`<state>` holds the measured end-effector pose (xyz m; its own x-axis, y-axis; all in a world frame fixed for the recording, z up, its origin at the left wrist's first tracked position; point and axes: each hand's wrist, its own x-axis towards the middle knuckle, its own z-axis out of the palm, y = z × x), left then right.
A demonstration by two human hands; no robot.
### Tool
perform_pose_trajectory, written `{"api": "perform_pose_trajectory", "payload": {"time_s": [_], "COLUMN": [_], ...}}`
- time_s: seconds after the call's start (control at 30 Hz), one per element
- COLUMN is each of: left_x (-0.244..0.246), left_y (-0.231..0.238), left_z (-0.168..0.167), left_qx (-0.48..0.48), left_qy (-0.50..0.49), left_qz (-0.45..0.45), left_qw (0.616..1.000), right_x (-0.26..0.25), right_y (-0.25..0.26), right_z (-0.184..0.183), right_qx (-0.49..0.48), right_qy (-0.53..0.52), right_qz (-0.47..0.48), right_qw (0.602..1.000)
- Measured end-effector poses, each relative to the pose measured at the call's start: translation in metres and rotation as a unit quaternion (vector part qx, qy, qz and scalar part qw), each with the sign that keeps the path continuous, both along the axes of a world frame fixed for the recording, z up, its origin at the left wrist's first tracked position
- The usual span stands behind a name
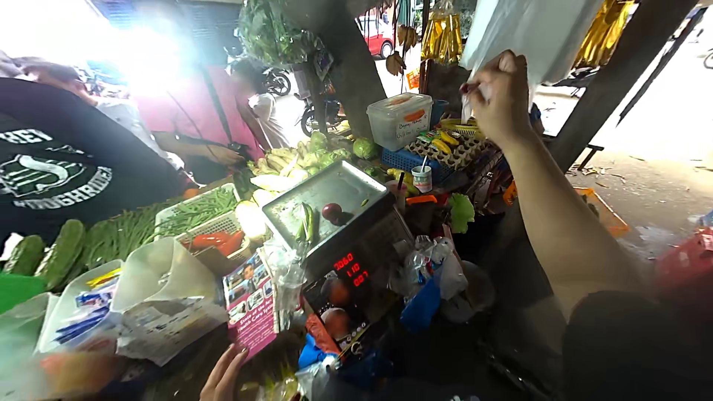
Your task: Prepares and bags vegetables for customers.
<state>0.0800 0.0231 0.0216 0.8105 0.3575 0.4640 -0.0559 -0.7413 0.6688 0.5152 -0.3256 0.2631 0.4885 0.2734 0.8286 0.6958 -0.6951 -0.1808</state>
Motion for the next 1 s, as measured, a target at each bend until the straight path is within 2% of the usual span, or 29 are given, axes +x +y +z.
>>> {"api": "perform_pose_trajectory", "payload": {"time_s": [0.07,0.1,0.13,0.2,0.23,0.27,0.3,0.4,0.43,0.5,0.57,0.6,0.67,0.73,0.77,0.8,0.83,0.87,0.93,1.0], "left_x": [0.005,0.009,0.013,0.025,0.03,0.033,0.036,0.032,0.029,0.025,0.024,0.027,0.04,0.051,0.056,0.059,0.06,0.06,0.059,0.059], "left_y": [-0.012,-0.021,-0.033,-0.054,-0.063,-0.07,-0.072,-0.061,-0.052,-0.037,-0.034,-0.037,-0.047,-0.052,-0.055,-0.058,-0.059,-0.061,-0.069,-0.072], "left_z": [0.008,0.014,0.019,0.027,0.029,0.029,0.029,0.025,0.025,0.029,0.035,0.036,0.036,0.023,0.018,0.018,0.021,0.029,0.054,0.07], "left_qx": [0.048,0.074,0.091,0.089,0.06,0.012,-0.045,-0.205,-0.251,-0.345,-0.458,-0.529,-0.665,-0.737,-0.758,-0.771,-0.768,-0.746,-0.676,-0.692], "left_qy": [-0.021,-0.036,-0.051,-0.07,-0.064,-0.049,-0.023,0.068,0.066,0.007,-0.078,-0.12,-0.209,-0.261,-0.265,-0.26,-0.256,-0.264,-0.3,-0.311], "left_qz": [0.003,0.008,0.009,-0.03,-0.067,-0.11,-0.153,-0.21,-0.224,-0.225,-0.14,-0.096,-0.096,-0.223,-0.266,-0.287,-0.285,-0.242,-0.095,-0.035], "left_qw": [0.999,0.997,0.994,0.993,0.994,0.993,0.987,0.953,0.939,0.911,0.874,0.835,0.711,0.582,0.534,0.505,0.514,0.562,0.667,0.65], "right_x": [-0.053,-0.087,-0.119,-0.178,-0.2,-0.215,-0.224,-0.22,-0.212,-0.194,-0.178,-0.173,-0.17,-0.18,-0.192,-0.208,-0.23,-0.253,-0.289,-0.29], "right_y": [0.031,0.05,0.069,0.1,0.112,0.12,0.127,0.146,0.151,0.16,0.167,0.172,0.183,0.195,0.199,0.201,0.2,0.198,0.195,0.198], "right_z": [-0.041,-0.072,-0.101,-0.146,-0.158,-0.164,-0.168,-0.167,-0.167,-0.169,-0.168,-0.167,-0.163,-0.161,-0.163,-0.167,-0.174,-0.185,-0.208,-0.222], "right_qx": [-0.104,-0.152,-0.192,-0.215,-0.212,-0.201,-0.18,-0.111,-0.09,-0.056,-0.049,-0.047,-0.043,-0.04,-0.05,-0.07,-0.091,-0.111,-0.137,-0.126], "right_qy": [0.051,0.09,0.151,0.279,0.301,0.297,0.27,0.178,0.169,0.189,0.216,0.218,0.204,0.161,0.143,0.124,0.109,0.095,0.057,0.04], "right_qz": [0.083,0.173,0.305,0.561,0.626,0.651,0.644,0.517,0.473,0.415,0.379,0.36,0.318,0.281,0.278,0.289,0.32,0.362,0.448,0.485], "right_qw": [0.99,0.969,0.92,0.749,0.687,0.669,0.693,0.83,0.86,0.888,0.899,0.906,0.925,0.945,0.948,0.947,0.937,0.921,0.882,0.864]}}
